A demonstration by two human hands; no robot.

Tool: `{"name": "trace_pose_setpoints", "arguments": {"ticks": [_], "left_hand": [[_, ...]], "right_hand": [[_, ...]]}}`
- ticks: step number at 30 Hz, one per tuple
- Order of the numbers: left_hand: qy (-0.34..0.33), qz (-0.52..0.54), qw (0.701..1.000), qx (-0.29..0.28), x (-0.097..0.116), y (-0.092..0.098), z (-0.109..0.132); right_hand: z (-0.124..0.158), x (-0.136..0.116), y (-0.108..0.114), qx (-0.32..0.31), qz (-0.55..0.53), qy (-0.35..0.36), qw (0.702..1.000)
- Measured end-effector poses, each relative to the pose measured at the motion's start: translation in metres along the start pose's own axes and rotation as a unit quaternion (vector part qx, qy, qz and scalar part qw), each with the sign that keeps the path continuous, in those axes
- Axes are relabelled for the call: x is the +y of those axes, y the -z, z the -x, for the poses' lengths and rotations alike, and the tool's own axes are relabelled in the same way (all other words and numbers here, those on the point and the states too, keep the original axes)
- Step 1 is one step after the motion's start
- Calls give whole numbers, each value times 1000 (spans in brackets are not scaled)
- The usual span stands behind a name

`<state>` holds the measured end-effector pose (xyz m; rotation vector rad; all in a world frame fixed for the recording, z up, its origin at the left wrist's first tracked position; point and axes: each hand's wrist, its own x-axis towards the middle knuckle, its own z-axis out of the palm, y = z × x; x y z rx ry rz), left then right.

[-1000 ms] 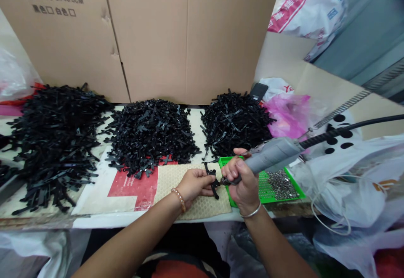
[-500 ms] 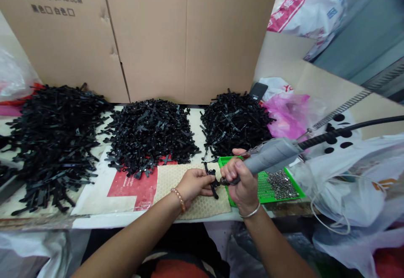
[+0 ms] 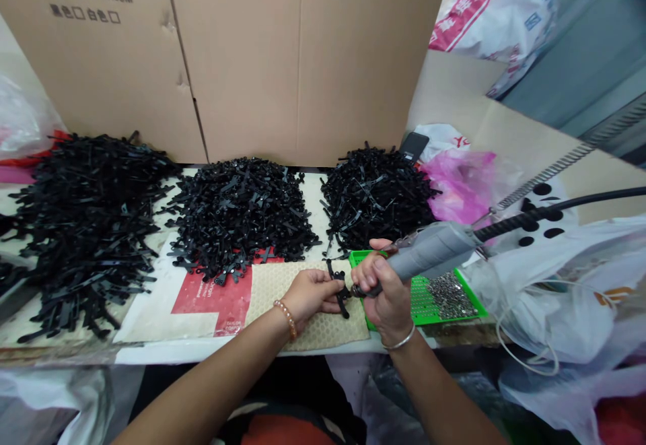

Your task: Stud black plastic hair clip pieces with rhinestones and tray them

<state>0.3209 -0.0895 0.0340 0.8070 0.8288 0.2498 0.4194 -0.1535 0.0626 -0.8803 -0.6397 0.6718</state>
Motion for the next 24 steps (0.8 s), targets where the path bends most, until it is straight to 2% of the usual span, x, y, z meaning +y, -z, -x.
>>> {"name": "trace_pose_setpoints", "arguments": {"ticks": [10,24], "left_hand": [[0,-1,1000,0,1,-1,1],[4,-4,1000,11,2,-2,2]], "right_hand": [[0,-1,1,-5,-8,2,1000],[-1,0,0,3,40,8,999]]}}
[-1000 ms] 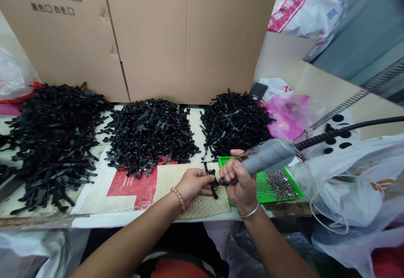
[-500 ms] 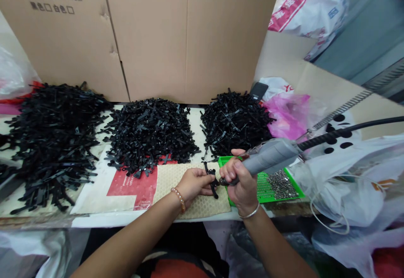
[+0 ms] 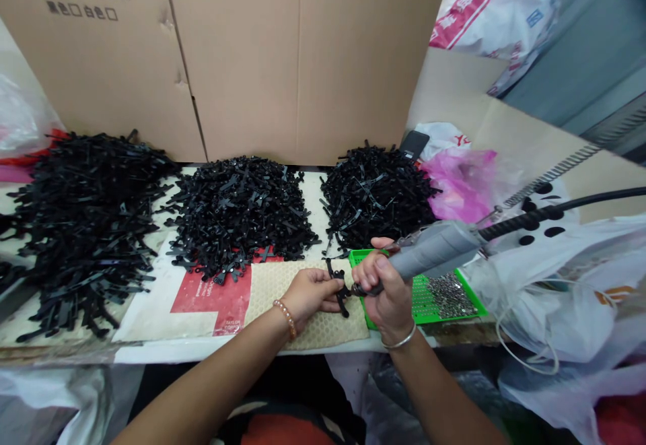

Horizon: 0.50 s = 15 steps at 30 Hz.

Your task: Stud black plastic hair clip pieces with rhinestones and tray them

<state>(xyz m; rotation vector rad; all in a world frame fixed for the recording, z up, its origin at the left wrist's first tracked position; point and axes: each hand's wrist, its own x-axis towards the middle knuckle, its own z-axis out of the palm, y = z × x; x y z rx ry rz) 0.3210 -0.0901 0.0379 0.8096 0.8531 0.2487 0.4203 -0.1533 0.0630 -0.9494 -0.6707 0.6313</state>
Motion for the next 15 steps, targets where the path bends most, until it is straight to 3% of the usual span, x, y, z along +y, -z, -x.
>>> {"name": "trace_pose_setpoints", "arguments": {"ticks": [15], "left_hand": [[-4,0,1000,1,-1,1,0]], "right_hand": [[0,0,1,-9,-10,8,1000]]}}
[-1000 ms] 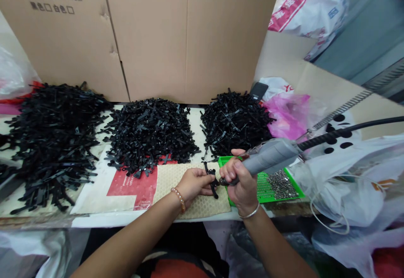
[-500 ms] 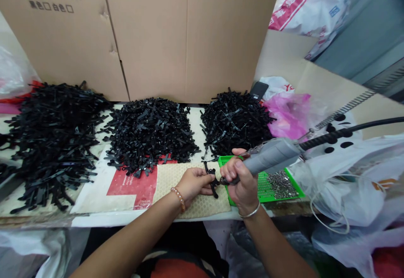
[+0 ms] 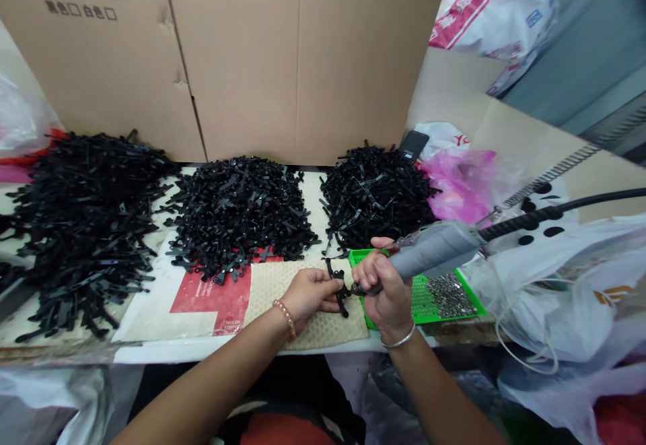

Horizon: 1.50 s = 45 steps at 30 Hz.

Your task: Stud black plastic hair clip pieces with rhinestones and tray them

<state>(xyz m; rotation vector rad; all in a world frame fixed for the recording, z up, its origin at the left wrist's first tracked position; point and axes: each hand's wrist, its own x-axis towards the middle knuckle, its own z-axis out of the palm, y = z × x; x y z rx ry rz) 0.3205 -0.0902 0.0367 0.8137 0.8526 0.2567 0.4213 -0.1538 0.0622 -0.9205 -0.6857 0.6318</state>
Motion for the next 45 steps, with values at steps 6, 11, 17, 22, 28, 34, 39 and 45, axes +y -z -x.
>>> {"name": "trace_pose_setpoints", "arguments": {"ticks": [6,11,17,22,28,34,39,45], "left_hand": [[0,3,1000,-2,0,0,0],[-3,7,1000,-5,-1,1,-1],[0,6,1000,-2,0,0,0],[-1,9,1000,-6,-1,1,-2],[1,18,1000,-9,-3,3,-3],[-9,1,1000,9,-6,1,-6],[-18,-1,1000,1,-9,2,-8],[-19,2,1000,-20,-9,4,-8]], "right_hand": [[0,1,0,2,-5,-2,1000],[1,-2,0,6,-14,-7,1000],[2,-2,-2,15,2,-12,1000],[1,1,-1,9,3,-5,1000],[3,3,0,-22,1,8,1000],[1,4,1,-88,1,-18,996],[-3,9,4,-135,-7,-32,990],[1,5,1,-118,-6,-60,991]]}}
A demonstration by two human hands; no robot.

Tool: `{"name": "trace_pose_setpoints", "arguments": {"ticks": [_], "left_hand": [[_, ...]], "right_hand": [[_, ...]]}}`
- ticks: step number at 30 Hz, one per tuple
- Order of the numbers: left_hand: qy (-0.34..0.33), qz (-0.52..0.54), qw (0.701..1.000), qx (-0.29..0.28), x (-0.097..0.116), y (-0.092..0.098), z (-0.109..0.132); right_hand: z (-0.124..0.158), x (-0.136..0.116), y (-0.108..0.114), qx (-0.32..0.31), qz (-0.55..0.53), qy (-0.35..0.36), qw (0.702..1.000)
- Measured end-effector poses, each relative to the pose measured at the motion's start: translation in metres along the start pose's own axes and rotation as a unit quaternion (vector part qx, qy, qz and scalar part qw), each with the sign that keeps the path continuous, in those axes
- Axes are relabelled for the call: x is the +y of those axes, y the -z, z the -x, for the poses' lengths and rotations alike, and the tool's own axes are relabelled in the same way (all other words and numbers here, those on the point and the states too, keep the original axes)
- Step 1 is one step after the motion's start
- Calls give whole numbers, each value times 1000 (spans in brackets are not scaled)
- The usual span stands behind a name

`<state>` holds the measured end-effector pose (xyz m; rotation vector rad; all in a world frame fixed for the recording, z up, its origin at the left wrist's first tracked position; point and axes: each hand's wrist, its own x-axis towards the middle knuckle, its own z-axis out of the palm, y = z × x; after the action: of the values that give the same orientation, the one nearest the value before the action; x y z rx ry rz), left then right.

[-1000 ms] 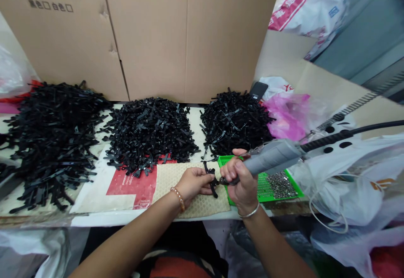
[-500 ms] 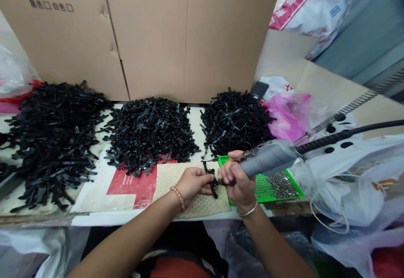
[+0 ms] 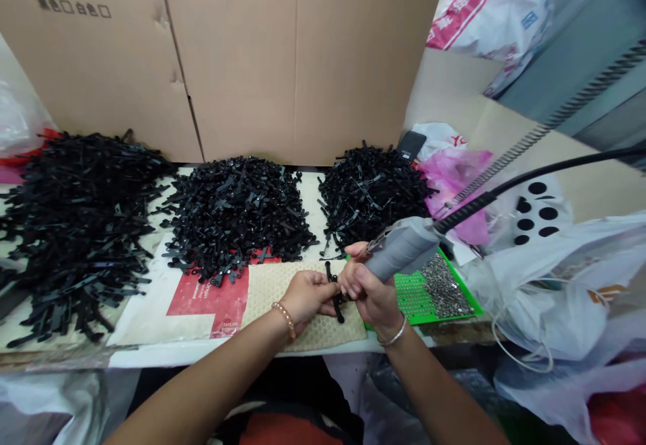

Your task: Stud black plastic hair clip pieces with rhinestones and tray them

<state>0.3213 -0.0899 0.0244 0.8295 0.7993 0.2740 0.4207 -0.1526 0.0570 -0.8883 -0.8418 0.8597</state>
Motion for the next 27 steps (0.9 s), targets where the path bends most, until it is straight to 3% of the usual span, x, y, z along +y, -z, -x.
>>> {"name": "trace_pose_setpoints", "arguments": {"ticks": [3,7,10,14,19,27], "left_hand": [[18,18,1000,0,3,0,2],[16,18,1000,-3,6,1,5],[12,3,1000,-5,7,2,7],[13,-3,1000,-27,8,3,8],[8,1,999,-38,5,5,6],[9,7,999,-38,3,5,4]], "right_hand": [[-8,-14,6,59,5,52,997],[-36,-25,32,196,51,158,966],[-52,-20,53,249,70,125,958],[-56,-8,64,233,88,79,965],[-56,-2,63,206,93,84,970],[-57,3,68,214,92,75,970]]}}
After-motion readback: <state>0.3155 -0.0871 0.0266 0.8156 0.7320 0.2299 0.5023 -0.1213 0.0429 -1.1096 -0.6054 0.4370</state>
